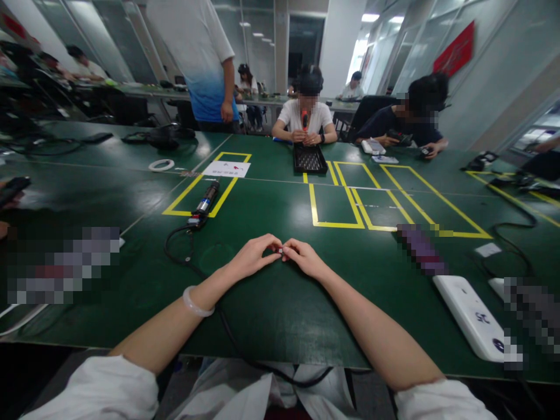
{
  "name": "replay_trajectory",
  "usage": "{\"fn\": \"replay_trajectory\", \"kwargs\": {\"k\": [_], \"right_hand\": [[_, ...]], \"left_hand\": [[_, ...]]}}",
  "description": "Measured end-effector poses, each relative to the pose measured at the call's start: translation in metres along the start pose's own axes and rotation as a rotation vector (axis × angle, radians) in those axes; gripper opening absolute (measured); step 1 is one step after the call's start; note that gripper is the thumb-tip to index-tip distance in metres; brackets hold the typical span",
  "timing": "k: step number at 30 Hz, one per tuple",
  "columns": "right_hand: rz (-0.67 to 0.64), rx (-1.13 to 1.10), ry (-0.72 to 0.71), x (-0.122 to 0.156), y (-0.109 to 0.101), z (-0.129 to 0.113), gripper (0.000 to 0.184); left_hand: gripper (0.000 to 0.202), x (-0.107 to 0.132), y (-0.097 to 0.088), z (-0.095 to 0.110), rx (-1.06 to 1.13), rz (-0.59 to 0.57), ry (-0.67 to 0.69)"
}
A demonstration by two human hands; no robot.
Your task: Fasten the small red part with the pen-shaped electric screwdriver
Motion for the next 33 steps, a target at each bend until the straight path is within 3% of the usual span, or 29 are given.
{"fn": "replay_trajectory", "kwargs": {"k": [5,11,13,18,22,24,27,33], "right_hand": [[0.043,-0.084,-0.028,0.001,0.000,-0.003,0.026],[0.049,-0.019,-0.035,0.001,0.000,-0.003,0.019],[0.050,-0.019,-0.027,0.001,-0.001,-0.003,0.018],[0.058,-0.017,-0.002,0.002,-0.003,-0.004,0.018],[0.051,-0.010,0.004,0.002,-0.003,-0.006,0.018],[0.048,-0.004,0.002,0.003,-0.003,-0.005,0.018],[0.049,-0.001,-0.007,0.003,-0.003,-0.004,0.017],[0.050,0.019,0.000,0.003,-0.003,-0.004,0.019]], "left_hand": [[0.023,-0.001,-0.002,-0.002,0.019,0.010,-0.036],[0.030,-0.001,-0.005,-0.003,0.001,-0.026,-0.062],[0.033,-0.001,-0.012,-0.008,-0.045,0.010,-0.064],[0.035,0.001,-0.053,-0.053,-0.335,0.322,-0.196],[0.046,0.017,-0.095,-0.108,-0.632,0.492,-0.508],[0.055,0.028,-0.110,-0.132,-0.706,0.481,-0.661],[0.058,0.041,-0.123,-0.157,-0.698,0.378,-0.813],[0.055,0.044,-0.132,-0.172,-0.657,0.277,-0.830]]}}
Point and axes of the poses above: each hand's wrist, its own x-axis away from the middle knuckle, its own y-axis out of the palm, z = x × y, the point moved 3 cm from there along -x, towards the middle knuckle, and after that the axes turned 5 degrees about -y, right-handed, at the moved point
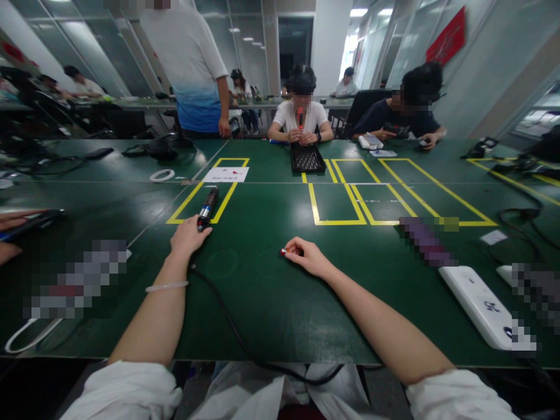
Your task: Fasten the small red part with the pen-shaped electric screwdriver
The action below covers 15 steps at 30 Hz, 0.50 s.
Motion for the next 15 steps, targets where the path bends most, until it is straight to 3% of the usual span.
{"fn": "replay_trajectory", "kwargs": {"k": [7,15], "right_hand": [[0.004,-0.004,0.007,-0.001,0.000,0.000,0.019],[-0.004,0.016,-0.009,-0.001,0.002,0.000,0.020]], "left_hand": [[0.061,0.003,0.000,0.013,-0.031,-0.025,0.015],[0.060,0.042,0.002,0.070,-0.042,0.025,0.167]]}}
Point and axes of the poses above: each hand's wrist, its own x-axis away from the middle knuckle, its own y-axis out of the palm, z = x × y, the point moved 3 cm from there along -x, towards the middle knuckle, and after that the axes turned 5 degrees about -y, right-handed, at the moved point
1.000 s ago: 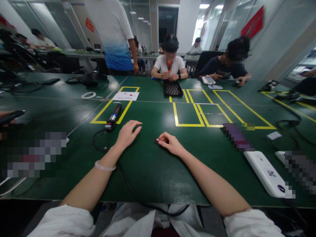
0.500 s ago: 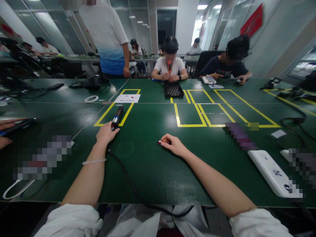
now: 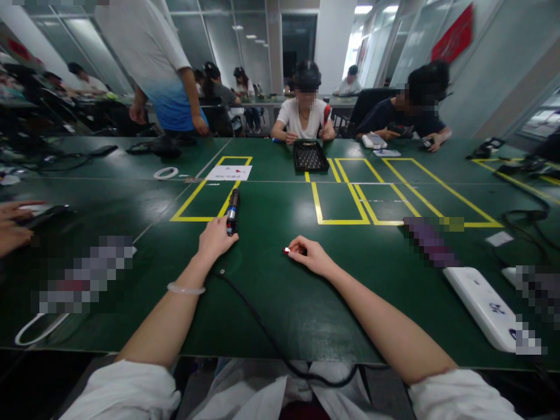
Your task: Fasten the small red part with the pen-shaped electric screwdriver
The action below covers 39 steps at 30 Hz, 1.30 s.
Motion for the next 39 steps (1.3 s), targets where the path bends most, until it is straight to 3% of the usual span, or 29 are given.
{"fn": "replay_trajectory", "kwargs": {"k": [9,15,22,29,39], "right_hand": [[0.030,0.047,-0.023,-0.001,-0.002,0.001,0.016],[0.048,0.168,-0.027,-0.002,-0.003,0.002,0.010],[0.040,0.372,-0.015,-0.003,-0.003,0.002,0.011],[0.037,0.143,-0.019,-0.003,0.001,0.004,0.012],[0.053,0.162,-0.092,0.000,0.000,-0.002,0.009]], "left_hand": [[0.058,0.047,-0.005,0.082,0.108,0.000,0.317],[0.062,0.073,-0.007,0.114,0.219,-0.038,0.458],[0.062,0.086,-0.005,0.127,0.211,-0.036,0.528],[0.060,0.090,-0.009,0.129,0.112,-0.007,0.494],[0.058,0.084,-0.005,0.136,0.026,0.008,0.399]]}}
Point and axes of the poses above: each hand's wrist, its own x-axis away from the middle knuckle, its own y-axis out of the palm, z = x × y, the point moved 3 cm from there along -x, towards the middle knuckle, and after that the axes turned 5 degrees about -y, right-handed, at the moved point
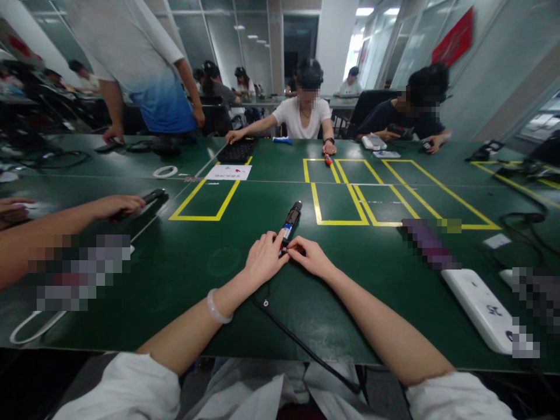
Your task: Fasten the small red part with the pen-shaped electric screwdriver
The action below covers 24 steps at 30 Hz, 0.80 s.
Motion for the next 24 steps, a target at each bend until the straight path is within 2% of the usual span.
{"fn": "replay_trajectory", "kwargs": {"k": [5,9,12,16,20,24], "right_hand": [[0.032,-0.013,-0.016,0.001,-0.001,0.003,0.011],[0.026,0.006,0.007,0.001,-0.004,0.005,0.011],[0.012,0.020,0.018,0.002,-0.005,0.006,0.011],[-0.002,0.041,0.008,0.001,-0.004,0.007,0.012],[-0.007,0.062,0.015,0.001,-0.004,0.005,0.010],[-0.016,0.078,0.012,0.001,-0.005,0.003,0.008]], "left_hand": [[0.061,-0.004,-0.004,-0.004,-0.016,-0.008,-0.001],[0.060,-0.014,-0.002,-0.025,-0.049,0.005,-0.066],[0.061,-0.025,0.001,-0.059,-0.081,-0.003,-0.166],[0.063,-0.035,0.002,-0.119,-0.128,-0.041,-0.303],[0.063,-0.035,0.001,-0.175,-0.128,-0.073,-0.443],[0.066,-0.032,0.001,-0.216,-0.095,-0.071,-0.547]]}}
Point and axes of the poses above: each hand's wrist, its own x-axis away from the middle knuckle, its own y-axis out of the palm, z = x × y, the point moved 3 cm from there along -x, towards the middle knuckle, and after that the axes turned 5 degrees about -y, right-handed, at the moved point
